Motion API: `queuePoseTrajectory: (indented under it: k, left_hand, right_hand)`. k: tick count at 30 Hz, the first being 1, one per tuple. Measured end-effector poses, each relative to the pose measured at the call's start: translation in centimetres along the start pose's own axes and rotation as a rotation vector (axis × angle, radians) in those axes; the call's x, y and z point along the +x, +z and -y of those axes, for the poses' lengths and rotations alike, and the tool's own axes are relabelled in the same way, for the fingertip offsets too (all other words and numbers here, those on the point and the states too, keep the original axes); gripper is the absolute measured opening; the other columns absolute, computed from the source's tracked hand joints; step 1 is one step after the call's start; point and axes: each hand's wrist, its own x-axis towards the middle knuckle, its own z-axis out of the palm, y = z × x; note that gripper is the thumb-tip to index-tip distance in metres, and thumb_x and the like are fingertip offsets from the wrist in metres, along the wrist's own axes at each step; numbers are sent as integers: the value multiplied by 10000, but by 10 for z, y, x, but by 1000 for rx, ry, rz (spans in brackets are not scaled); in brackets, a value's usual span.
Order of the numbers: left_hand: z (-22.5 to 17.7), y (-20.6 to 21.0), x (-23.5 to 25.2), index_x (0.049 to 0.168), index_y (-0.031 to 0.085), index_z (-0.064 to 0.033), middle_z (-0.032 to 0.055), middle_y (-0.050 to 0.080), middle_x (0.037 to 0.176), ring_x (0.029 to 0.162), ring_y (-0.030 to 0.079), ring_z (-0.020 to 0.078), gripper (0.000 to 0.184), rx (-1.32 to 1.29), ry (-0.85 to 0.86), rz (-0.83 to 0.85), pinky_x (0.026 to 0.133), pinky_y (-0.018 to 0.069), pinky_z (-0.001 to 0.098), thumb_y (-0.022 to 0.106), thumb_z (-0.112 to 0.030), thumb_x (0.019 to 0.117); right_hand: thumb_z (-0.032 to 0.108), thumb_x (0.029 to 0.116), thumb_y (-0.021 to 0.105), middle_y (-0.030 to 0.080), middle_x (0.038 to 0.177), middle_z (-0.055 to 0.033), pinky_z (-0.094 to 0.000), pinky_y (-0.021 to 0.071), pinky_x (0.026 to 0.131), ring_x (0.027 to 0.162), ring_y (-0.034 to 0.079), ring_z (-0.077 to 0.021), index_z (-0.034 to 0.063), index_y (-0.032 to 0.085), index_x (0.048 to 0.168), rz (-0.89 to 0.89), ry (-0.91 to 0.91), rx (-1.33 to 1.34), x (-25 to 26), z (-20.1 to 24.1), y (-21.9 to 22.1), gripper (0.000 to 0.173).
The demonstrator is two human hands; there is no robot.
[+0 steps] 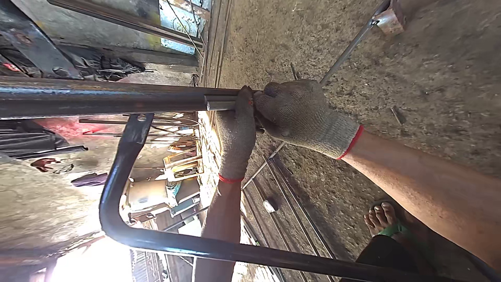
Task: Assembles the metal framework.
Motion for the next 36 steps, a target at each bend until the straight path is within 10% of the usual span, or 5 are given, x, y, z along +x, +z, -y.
queuePoseTrajectory:
  k: [36]
  left_hand:
    - [3,6,6,1196,592,-166,14,662,785,559,639,138,302,0,47,-8,478,573,311,615,-414,1026]
  right_hand:
    - [312,948,566,616,804,-85,-483,442,511,685,634,-305,137,674,918,169,13,41,5,-11,-21,207]
